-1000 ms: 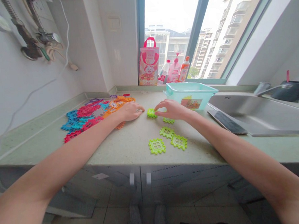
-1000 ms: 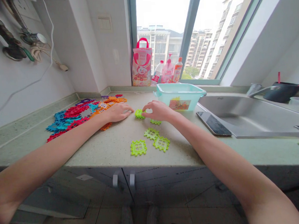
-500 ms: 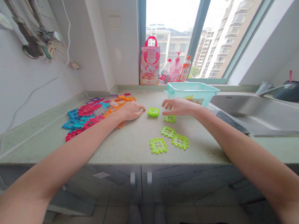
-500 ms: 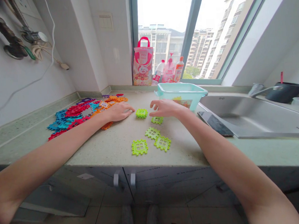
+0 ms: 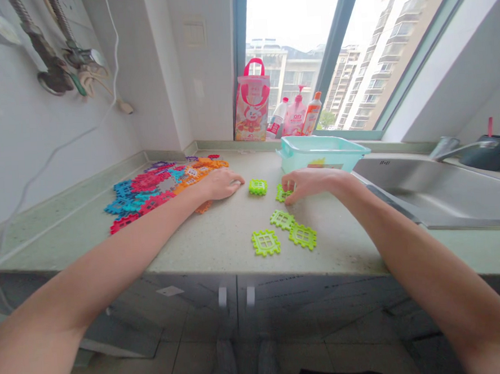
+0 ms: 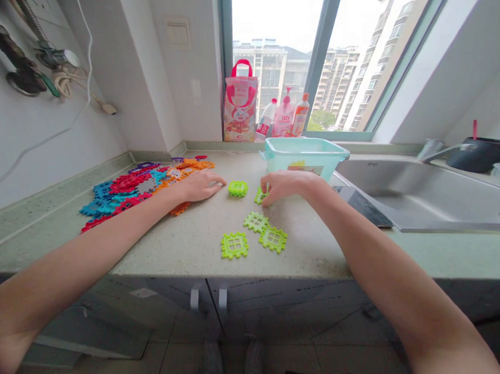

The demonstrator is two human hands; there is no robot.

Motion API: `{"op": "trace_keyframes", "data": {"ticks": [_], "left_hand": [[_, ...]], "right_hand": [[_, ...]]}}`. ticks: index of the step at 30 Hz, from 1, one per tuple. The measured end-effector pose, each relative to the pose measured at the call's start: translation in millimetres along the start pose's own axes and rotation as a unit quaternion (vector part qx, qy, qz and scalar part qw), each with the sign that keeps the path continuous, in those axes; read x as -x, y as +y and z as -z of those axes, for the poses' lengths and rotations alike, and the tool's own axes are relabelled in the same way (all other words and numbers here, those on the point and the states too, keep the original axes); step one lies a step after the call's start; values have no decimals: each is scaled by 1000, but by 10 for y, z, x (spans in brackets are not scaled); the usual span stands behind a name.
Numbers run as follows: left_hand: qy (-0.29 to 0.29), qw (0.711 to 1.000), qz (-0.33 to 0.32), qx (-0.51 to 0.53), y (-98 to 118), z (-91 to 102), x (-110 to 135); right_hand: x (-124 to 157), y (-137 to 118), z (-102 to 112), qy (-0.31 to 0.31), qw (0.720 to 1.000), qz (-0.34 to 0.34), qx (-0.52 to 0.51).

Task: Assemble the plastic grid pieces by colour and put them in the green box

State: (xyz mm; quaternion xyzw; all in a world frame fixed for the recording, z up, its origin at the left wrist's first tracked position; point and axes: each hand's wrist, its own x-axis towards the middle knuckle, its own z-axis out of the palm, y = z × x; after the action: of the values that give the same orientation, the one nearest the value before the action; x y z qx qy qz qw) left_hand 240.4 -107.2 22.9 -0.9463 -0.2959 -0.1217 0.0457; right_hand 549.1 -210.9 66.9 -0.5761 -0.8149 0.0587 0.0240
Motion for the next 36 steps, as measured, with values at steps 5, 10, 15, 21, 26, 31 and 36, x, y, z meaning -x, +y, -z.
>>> {"op": "trace_keyframes", "data": {"ticks": [5,10,15,21,26,31,36], "left_hand": [[-4,1000,6,1,20,12,-4],[-3,1000,9,-3,39,13,-12],[2,1000,8,-6,32,4,-16],[-2,1000,5,-15,43,13,-17],[-5,1000,6,-15,63,27,-7],[-11,1000,9,-22,68,31,-7],[-10,1000,8,-16,77,51,2]], "right_hand": [[-24,-123,39,121,992,18,-29],[-119,-348,-151,244,964,95,-47],[-194,-492,-312,257,958,117,-59],[-227,-469,-343,240,963,113,-36],[-232,-375,-347,206,969,129,-38],[-223,-308,-342,205,970,117,-60],[-213,-321,-355,153,984,66,-70]]}}
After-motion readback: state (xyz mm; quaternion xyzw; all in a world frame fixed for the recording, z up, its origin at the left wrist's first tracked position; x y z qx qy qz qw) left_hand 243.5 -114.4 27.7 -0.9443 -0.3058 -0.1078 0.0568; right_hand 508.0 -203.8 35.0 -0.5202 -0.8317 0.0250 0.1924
